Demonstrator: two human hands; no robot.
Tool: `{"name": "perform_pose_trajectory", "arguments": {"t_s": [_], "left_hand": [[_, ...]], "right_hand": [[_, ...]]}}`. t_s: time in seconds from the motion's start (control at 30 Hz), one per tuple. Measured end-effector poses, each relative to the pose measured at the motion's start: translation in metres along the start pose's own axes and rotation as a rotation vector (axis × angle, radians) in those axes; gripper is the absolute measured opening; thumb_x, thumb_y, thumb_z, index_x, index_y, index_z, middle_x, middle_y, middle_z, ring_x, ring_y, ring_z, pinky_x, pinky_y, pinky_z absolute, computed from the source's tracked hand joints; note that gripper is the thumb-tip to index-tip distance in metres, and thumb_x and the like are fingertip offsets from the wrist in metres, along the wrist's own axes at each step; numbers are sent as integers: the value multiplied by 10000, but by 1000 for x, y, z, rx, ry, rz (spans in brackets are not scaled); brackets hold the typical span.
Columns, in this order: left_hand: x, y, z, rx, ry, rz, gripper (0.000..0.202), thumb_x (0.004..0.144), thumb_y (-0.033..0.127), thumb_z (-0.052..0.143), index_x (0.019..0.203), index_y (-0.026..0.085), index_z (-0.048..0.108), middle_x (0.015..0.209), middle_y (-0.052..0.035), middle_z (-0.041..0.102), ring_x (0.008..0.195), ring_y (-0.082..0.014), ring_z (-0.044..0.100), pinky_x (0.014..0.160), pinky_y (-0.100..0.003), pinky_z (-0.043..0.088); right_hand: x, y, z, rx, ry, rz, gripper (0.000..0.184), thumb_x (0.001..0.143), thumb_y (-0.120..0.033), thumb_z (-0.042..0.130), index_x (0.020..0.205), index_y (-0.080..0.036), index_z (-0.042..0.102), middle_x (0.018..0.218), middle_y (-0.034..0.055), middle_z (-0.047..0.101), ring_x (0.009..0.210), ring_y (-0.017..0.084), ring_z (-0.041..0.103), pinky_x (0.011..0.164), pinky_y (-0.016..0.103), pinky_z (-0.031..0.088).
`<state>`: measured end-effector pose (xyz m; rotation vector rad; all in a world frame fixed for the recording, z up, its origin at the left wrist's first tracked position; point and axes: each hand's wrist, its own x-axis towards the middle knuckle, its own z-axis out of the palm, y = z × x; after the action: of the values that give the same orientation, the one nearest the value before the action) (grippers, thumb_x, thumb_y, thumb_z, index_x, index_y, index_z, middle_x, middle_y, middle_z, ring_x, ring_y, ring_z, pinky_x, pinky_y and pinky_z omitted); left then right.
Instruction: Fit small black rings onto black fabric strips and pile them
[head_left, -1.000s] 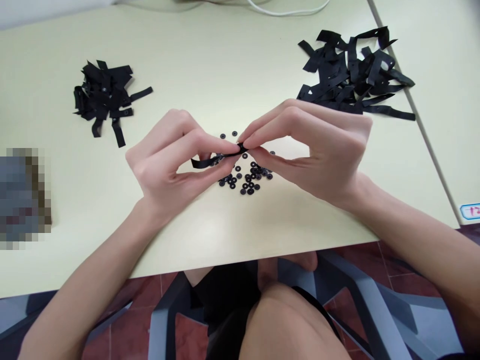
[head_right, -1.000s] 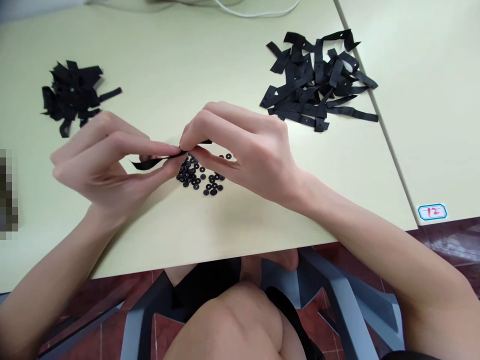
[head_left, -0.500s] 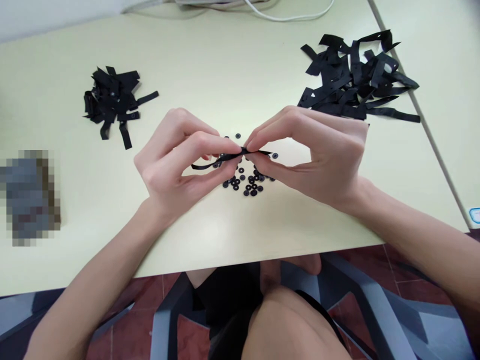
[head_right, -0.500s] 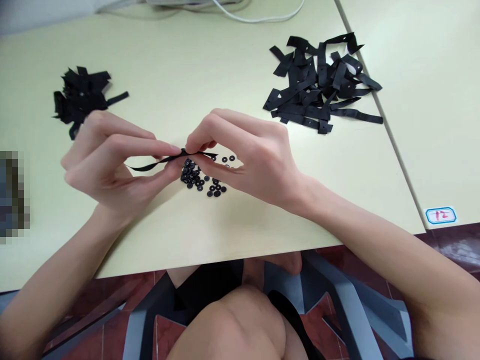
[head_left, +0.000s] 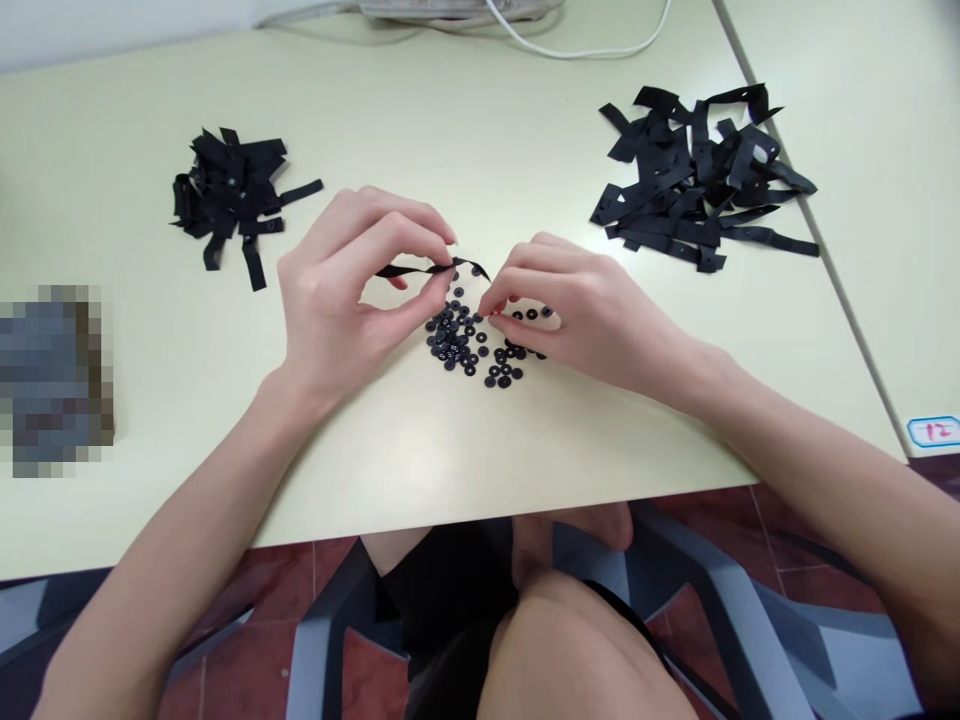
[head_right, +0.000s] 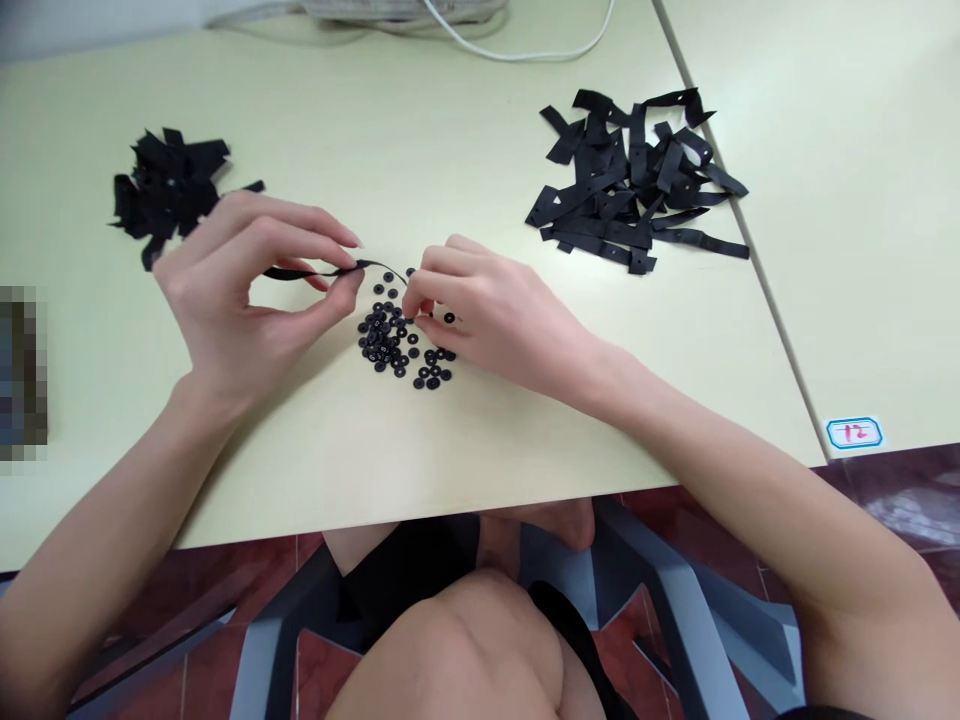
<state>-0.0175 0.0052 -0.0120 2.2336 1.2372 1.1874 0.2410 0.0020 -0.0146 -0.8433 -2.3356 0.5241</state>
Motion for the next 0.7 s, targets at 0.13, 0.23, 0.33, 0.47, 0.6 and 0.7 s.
{"name": "perform_pose_trajectory", "arguments": {"t_s": [0.13,0.23,0.33,0.47,0.6,0.7], "left_hand": [[-2,1,1,31,-38,15,253,1057,518,781,990,288,700,1040,21,755,1119,-227,634,869,-452,568],[-2,0,2,58,-44,34,225,1070,465,768,975,281,679,1023,40,772,1065,-201,635,879,-428,554],[-1,0,3,78,-21,64,206,1082,420,751,961,273,671,1016,45,785,1012,-181,650,841,-395,567],[-1,0,3,125,-2,105,196,1087,404,728,953,269,678,1014,20,802,989,-194,699,781,-371,616],[-2,-1,2,182,1,131,180,1089,384,702,963,256,685,1001,-28,809,970,-224,738,747,-375,663],[-2,-1,2,203,10,169,153,1091,352,687,971,257,687,1000,-28,810,967,-219,744,741,-359,677]], "right_hand": [[-1,-4,6,-1,-52,-50,196,1103,-183,617,1059,-287,777,1029,69,767,995,269,659,848,432,572],[-1,-4,6,-4,-56,-66,185,1098,-173,624,1072,-278,775,1024,73,767,987,269,650,849,432,564],[-2,-5,4,0,-58,-68,194,1089,-145,623,1106,-272,768,1046,73,769,990,266,651,862,433,564],[-3,-9,9,13,-49,-106,203,1090,-121,609,1156,-259,742,1096,71,760,1015,261,644,884,425,566],[-5,-13,20,9,-45,-148,196,1097,-107,592,1159,-240,721,1098,76,759,1036,264,631,913,424,561],[-5,-14,26,15,-36,-153,200,1110,-100,573,1144,-239,713,1092,78,763,1028,263,631,909,416,555]]}}
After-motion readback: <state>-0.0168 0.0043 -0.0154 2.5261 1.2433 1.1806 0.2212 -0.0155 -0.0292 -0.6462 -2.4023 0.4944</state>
